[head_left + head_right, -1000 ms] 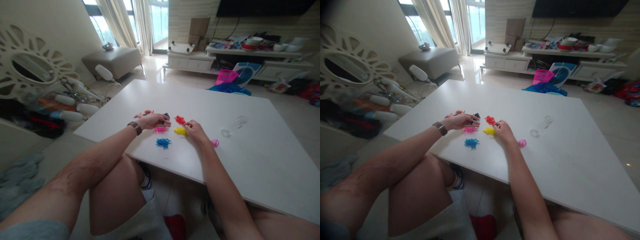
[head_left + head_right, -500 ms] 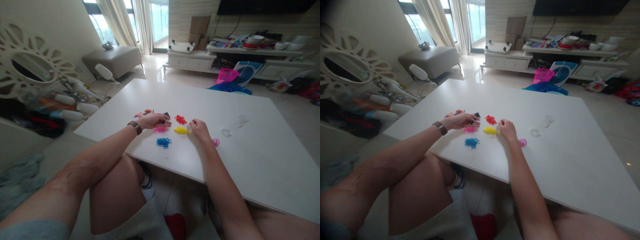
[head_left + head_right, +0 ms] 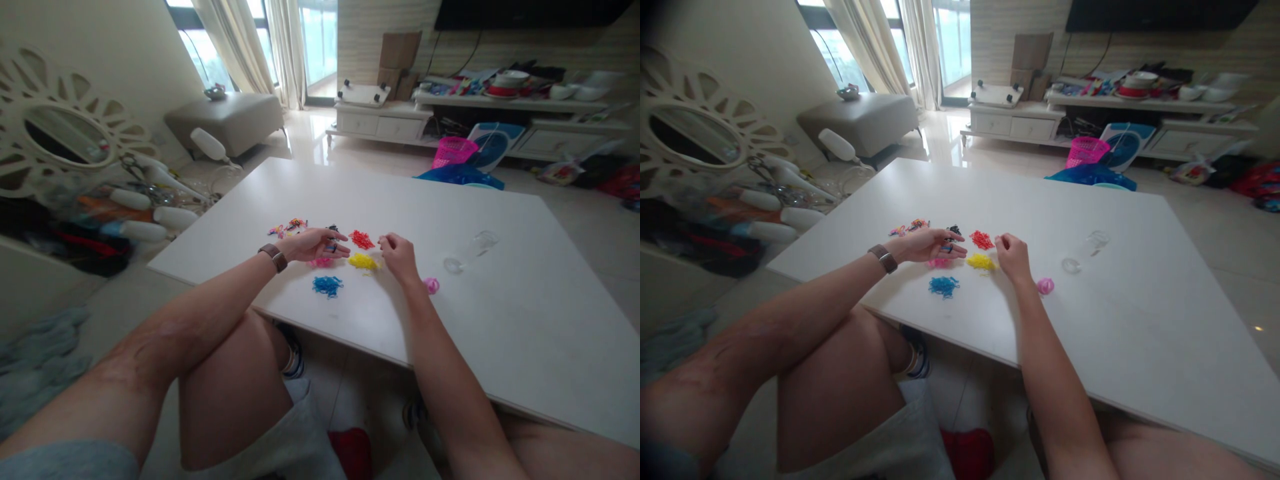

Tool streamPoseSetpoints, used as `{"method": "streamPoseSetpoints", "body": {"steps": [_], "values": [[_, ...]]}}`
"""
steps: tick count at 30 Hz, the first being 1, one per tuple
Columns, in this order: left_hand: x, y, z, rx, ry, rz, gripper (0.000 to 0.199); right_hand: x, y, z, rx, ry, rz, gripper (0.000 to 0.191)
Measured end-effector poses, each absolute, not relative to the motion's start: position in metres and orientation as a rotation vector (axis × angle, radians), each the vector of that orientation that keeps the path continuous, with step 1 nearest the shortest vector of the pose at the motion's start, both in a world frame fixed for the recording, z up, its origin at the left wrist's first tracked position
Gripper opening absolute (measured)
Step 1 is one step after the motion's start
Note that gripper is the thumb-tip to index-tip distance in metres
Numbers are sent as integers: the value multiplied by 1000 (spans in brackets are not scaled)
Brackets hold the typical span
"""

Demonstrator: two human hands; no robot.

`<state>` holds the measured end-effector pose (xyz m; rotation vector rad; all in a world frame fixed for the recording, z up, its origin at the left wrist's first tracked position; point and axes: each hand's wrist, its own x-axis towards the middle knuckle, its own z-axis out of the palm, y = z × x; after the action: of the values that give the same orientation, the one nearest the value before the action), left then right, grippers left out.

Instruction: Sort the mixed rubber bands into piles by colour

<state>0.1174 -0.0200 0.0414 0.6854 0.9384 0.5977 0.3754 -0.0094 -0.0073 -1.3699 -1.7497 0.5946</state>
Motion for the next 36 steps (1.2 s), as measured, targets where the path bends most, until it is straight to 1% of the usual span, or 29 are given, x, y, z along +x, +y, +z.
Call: {"method": "streamPoseSetpoints", "body": {"steps": [5, 10, 17, 25, 34, 36], "values": [[131, -29, 44, 730, 843, 588, 41, 353, -24, -1, -1013, -1875, 612, 18], [139, -30, 42, 739, 839, 622, 46, 339, -30, -6, -793, -2016, 643, 21], [140, -30, 42, 717, 885, 622, 36, 340, -28, -8, -870, -2016, 621, 13], [135, -22, 39, 829, 1025, 664, 7, 339, -27, -7, -1054, -1887, 571, 11], [139, -25, 35, 1060, 1112, 736, 11, 337, -29, -6, -1017, -1913, 569, 11], [133, -19, 34, 1078, 1160, 775, 12, 337, -28, -6, -1020, -1888, 556, 14]]}}
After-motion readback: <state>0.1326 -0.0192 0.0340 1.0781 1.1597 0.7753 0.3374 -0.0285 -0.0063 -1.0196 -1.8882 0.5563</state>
